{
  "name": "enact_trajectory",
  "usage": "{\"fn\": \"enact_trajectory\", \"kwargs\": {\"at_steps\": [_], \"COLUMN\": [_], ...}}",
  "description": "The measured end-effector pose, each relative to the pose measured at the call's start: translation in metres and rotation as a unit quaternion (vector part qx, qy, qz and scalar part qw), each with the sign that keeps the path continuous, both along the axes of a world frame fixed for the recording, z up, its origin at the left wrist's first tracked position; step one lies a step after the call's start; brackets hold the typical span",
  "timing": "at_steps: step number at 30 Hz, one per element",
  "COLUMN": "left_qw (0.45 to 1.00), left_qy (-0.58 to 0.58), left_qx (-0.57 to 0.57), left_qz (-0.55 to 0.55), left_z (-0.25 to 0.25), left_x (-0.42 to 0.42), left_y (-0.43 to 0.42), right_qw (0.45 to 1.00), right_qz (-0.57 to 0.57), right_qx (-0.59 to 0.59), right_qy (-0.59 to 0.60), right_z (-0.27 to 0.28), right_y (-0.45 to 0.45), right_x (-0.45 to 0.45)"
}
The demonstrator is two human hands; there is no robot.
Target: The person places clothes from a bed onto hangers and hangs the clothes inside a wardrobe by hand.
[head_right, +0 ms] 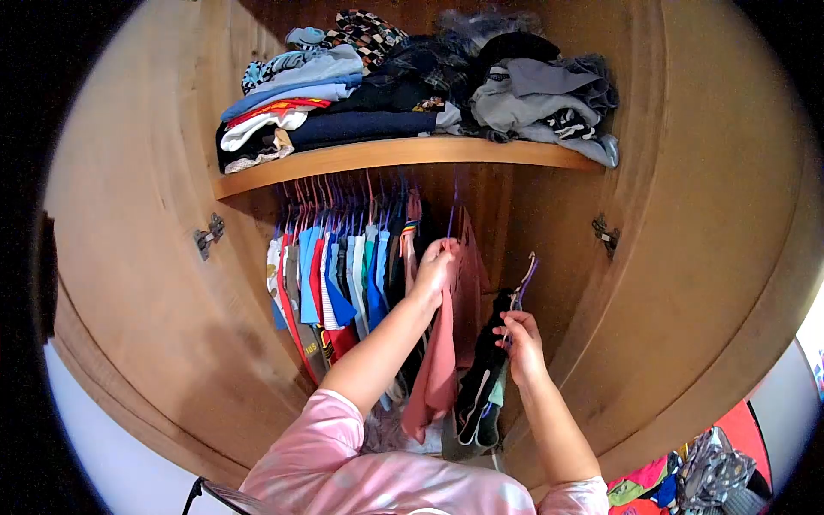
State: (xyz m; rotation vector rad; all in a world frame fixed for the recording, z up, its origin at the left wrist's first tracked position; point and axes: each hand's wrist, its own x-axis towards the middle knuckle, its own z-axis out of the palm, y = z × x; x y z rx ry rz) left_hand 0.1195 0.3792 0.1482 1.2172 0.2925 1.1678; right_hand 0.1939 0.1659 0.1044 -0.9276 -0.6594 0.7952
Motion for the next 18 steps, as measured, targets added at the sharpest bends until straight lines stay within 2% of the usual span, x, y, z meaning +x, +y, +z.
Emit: {"fn": "enact_trajectory", "kwargs": {"at_steps": [4,8,9,12,16,18], "left_qw": [1.0,0.998,0.997,0.995,0.993,0.989], "left_qy": [-0.02,-0.015,-0.055,-0.056,-0.002,0.013], "left_qx": [-0.002,0.019,0.01,0.003,0.067,0.046], "left_qz": [0.02,0.064,0.053,0.084,0.1,0.137], "left_z": [0.013,-0.015,-0.015,-0.016,-0.036,-0.029], "left_x": [0.016,0.037,0.036,0.03,0.033,0.018], "left_y": [0.036,0.072,0.071,0.052,0.086,0.081], "right_qw": [1.0,0.999,0.999,0.999,0.998,0.998], "right_qz": [0.016,0.031,0.031,0.035,0.054,0.059], "right_qx": [0.001,-0.006,-0.011,-0.019,-0.019,-0.021], "right_qy": [-0.006,-0.009,-0.007,-0.008,-0.021,-0.015], "right_z": [-0.001,-0.009,-0.01,-0.015,-0.017,-0.016], "right_y": [0.013,0.024,0.026,0.033,0.037,0.041], "right_x": [0.012,0.027,0.03,0.036,0.044,0.048]}}
